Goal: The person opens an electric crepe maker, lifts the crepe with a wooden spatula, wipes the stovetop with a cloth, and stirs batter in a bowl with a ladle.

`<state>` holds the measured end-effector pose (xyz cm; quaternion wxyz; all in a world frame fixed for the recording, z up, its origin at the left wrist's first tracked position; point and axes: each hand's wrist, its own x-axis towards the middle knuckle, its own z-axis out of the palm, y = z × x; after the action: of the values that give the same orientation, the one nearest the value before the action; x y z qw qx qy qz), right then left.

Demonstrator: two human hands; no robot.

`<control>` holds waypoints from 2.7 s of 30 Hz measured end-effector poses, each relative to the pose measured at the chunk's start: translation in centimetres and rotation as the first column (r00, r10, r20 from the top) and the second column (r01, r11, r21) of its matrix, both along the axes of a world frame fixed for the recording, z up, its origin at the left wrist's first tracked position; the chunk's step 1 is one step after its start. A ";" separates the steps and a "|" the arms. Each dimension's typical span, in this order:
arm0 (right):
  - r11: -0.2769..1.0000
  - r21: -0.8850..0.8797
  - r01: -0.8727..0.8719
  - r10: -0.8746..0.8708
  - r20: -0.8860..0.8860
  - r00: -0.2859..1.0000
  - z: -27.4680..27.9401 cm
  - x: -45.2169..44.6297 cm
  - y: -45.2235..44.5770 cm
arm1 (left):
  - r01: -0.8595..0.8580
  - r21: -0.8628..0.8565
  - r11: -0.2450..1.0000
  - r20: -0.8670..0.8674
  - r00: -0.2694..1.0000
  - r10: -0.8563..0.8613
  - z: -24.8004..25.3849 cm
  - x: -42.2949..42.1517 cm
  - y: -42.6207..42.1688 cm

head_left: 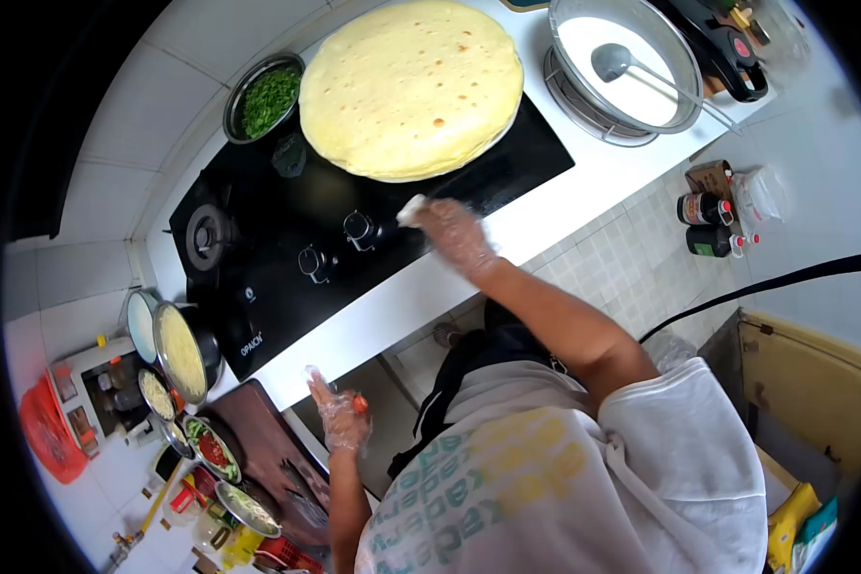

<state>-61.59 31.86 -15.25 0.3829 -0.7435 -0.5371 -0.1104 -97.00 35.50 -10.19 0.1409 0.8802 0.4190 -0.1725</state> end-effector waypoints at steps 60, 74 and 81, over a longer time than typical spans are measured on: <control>0.884 -0.312 0.348 -0.402 -0.129 0.906 -1.4 22.3 -0.2 | 0.073 0.042 0.996 -0.113 0.991 -0.068 -4.7 -2.4 1.9; 0.959 -0.245 0.144 -0.224 -0.337 0.915 -1.1 14.1 -8.1 | -0.062 -0.037 0.997 -0.127 0.990 0.057 0.9 2.4 0.8; 0.836 -0.446 -0.319 0.222 -0.255 0.941 1.2 -2.7 -1.3 | -0.126 -0.096 0.987 0.114 0.984 0.136 0.6 0.0 1.2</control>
<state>-64.30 30.52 -14.07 0.2478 -0.7384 -0.6078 0.1546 -97.01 36.72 -9.56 0.2157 0.8524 0.4589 -0.1278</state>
